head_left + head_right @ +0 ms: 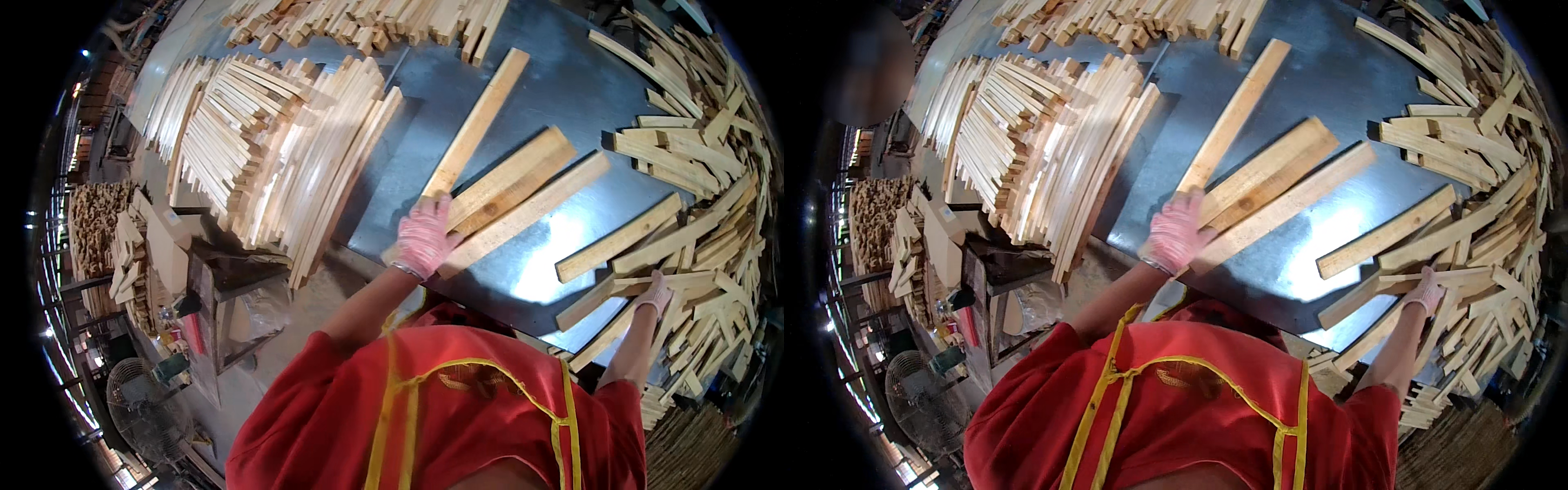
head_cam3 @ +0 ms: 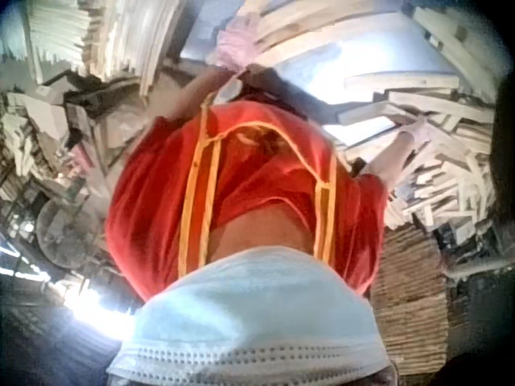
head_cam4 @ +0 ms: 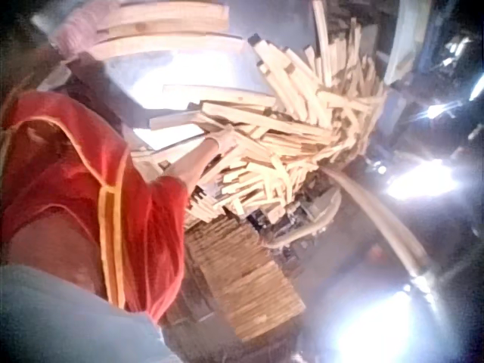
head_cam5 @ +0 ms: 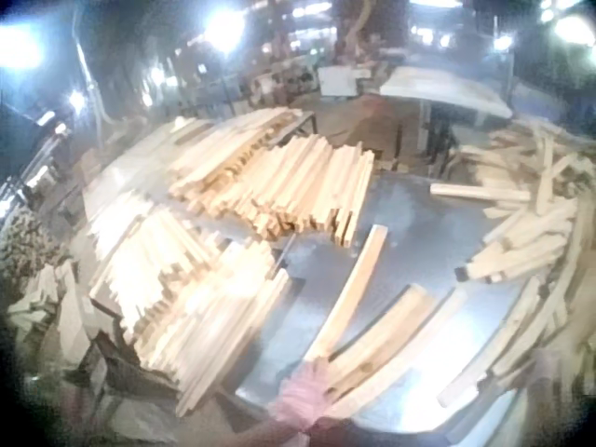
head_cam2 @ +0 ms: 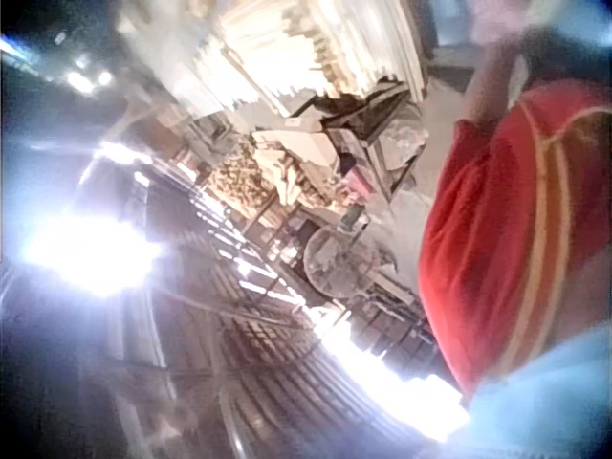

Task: The person repeatedly picks up thin wooden strips from a large pile on a metal table and stacks them into neat, aligned bundles. The person occasionally lifts a completed bundle and places it on a nearby rack before returning to the pile to continue stacking.

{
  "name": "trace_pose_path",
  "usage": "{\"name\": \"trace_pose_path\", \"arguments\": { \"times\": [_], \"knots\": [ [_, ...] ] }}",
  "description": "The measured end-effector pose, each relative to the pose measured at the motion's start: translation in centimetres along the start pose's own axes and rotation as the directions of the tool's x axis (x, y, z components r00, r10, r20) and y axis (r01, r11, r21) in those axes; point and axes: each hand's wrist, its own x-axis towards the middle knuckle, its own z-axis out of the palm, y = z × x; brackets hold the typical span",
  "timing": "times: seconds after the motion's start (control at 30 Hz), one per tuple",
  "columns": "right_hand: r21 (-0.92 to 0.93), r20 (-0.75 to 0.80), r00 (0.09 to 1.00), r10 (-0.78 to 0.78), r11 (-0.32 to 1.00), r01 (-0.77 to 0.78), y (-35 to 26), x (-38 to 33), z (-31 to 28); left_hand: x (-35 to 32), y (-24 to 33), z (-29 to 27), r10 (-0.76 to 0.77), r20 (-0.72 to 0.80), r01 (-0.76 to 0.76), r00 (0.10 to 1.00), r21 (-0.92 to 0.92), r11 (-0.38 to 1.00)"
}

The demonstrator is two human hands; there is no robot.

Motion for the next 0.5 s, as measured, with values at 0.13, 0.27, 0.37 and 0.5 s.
{"name": "trace_pose_path", "arguments": {
  "times": [0.13,0.27,0.37,0.5],
  "knots": [
    [0.313,0.237,0.950,-0.201,0.942,0.121,3.7,-4.7,-0.3,-0.9,-1.6,-0.6,-0.070,0.379,0.193,0.923,-0.295,0.936],
    [0.415,0.352,0.923,-0.155,0.910,-0.005,5.5,-19.6,5.1,2.1,-0.9,-3.3,-0.060,0.220,0.140,0.974,-0.368,0.919],
    [0.331,0.558,0.829,-0.028,0.924,-0.192,5.3,-24.6,9.9,7.3,-0.1,-3.3,-0.002,-0.002,0.002,1.000,-0.135,0.991],
    [0.380,0.609,0.793,0.009,0.875,-0.302,3.6,-31.1,16.1,8.3,-2.8,-1.3,0.027,0.130,-0.011,0.991,-0.119,0.993]
  ]
}}
